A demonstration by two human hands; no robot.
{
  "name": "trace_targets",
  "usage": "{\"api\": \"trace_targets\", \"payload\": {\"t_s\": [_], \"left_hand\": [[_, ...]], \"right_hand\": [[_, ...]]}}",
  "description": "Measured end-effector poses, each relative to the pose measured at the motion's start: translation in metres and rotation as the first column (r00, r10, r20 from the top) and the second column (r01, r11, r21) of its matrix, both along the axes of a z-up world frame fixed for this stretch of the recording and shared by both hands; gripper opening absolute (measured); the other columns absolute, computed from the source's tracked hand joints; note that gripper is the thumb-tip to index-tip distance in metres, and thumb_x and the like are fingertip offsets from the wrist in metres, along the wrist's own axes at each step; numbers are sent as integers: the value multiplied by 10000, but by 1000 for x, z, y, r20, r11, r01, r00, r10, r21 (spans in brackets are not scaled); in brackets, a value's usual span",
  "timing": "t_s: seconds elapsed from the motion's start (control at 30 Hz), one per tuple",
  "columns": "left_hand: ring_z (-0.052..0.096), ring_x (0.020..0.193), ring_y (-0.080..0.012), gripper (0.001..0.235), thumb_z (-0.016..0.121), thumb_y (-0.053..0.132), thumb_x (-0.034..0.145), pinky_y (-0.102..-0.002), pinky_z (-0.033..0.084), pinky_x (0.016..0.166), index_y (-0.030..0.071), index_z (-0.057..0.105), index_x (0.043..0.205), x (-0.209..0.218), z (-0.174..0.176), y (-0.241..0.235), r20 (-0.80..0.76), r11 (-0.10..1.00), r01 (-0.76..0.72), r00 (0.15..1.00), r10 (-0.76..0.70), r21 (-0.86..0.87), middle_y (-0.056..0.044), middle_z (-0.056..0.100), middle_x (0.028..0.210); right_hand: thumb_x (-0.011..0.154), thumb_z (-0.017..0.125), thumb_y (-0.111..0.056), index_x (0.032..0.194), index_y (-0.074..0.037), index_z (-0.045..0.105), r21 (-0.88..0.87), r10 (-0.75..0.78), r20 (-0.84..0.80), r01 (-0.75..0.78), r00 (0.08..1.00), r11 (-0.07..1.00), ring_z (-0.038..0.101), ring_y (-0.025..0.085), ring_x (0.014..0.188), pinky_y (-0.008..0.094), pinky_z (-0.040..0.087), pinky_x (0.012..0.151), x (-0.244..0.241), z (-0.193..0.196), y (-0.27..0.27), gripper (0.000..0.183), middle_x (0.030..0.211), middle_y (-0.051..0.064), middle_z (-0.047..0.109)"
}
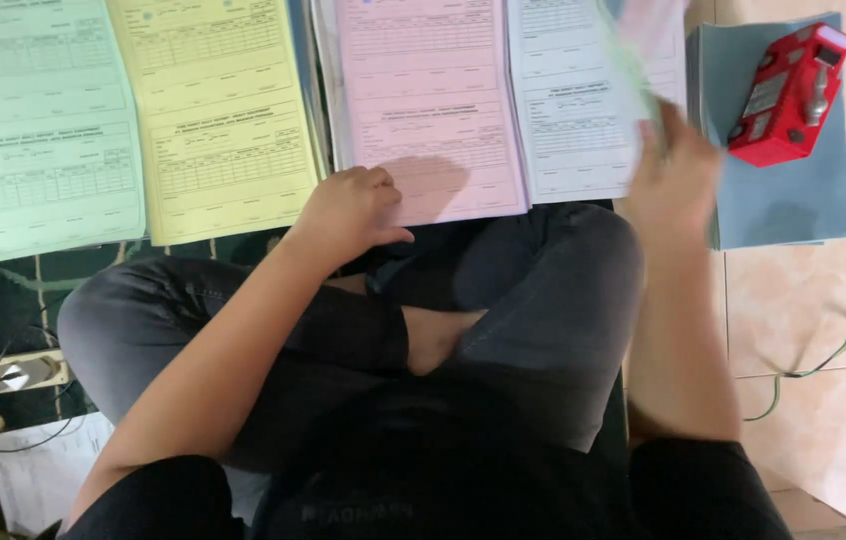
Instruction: Collating different colored sheets of paper and stapling them together into organized sets.
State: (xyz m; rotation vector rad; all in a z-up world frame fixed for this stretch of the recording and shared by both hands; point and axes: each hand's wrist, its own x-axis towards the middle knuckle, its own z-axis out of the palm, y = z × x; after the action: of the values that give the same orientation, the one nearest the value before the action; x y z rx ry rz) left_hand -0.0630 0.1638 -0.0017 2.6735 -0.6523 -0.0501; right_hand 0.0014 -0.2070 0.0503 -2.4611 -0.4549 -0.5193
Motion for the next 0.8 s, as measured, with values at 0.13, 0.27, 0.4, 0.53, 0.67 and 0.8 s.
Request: {"api": "trace_targets", "payload": {"t_s": [0.13, 0.27, 0.4, 0.53, 0.67, 0.8], "left_hand": [[648, 901, -297, 242, 812, 336, 821, -422, 514, 827, 109, 737, 861, -2, -18, 10, 107, 997, 39, 994, -31, -74, -48, 669, 1035], [663, 790, -235, 230, 720, 469, 892, -384, 510, 706, 269, 720, 779, -2, -35, 17, 309, 998, 56, 950, -46, -25, 49, 661, 882], [653, 750, -220, 190, 711, 466, 866, -388, 485, 695, 321, 731, 745, -4, -45, 17, 366, 996, 50, 931, -21, -71, 73, 669, 806], [626, 746, -182, 203, 651, 468, 902, -385, 461, 703, 347, 675, 741, 2, -82, 8, 442, 999, 31, 897, -12, -37, 107, 639, 781], [608, 631, -209, 170, 650, 303, 867, -395, 417, 685, 260, 662, 703, 0, -66, 5, 566, 999, 50, 824, -33, -15, 67, 617, 695], [616, 628, -226, 107, 644, 238, 891, -393, 407, 697, 190, 645, 796, -4, -46, 3, 672, 998, 58, 740, -19, -36, 18, 612, 740]], "right_hand": [[950, 578, 73, 1297, -24, 678, -205, 208, 106, -183, 972, 962, 749, 314, 1054, 395, 582, 905, -7, -1, 102, 374, 1273, 139, 745], [961, 459, -38, 1344, -194, 687, -426, 283, -200, -344, 938, 837, 737, 322, 974, 473, 595, 794, -12, -29, 137, 473, 1121, 86, 760], [960, 518, 25, 1377, -155, 663, -297, 306, -427, -452, 851, 842, 683, 402, 1115, 560, 568, 863, -32, -39, 140, 476, 1344, 116, 699], [974, 598, -20, 1383, -192, 674, -252, 301, -416, -427, 858, 869, 660, 377, 1177, 554, 547, 924, -40, -49, 139, 451, 1389, 75, 681], [1001, 606, -51, 1398, -165, 673, -226, 277, -439, -403, 855, 887, 625, 399, 1236, 557, 529, 970, -43, -46, 143, 418, 1424, 120, 650], [1031, 543, -89, 1407, -149, 653, -210, 254, -448, -377, 857, 902, 619, 424, 1234, 583, 514, 998, -50, -45, 144, 396, 1418, 158, 641]]}}
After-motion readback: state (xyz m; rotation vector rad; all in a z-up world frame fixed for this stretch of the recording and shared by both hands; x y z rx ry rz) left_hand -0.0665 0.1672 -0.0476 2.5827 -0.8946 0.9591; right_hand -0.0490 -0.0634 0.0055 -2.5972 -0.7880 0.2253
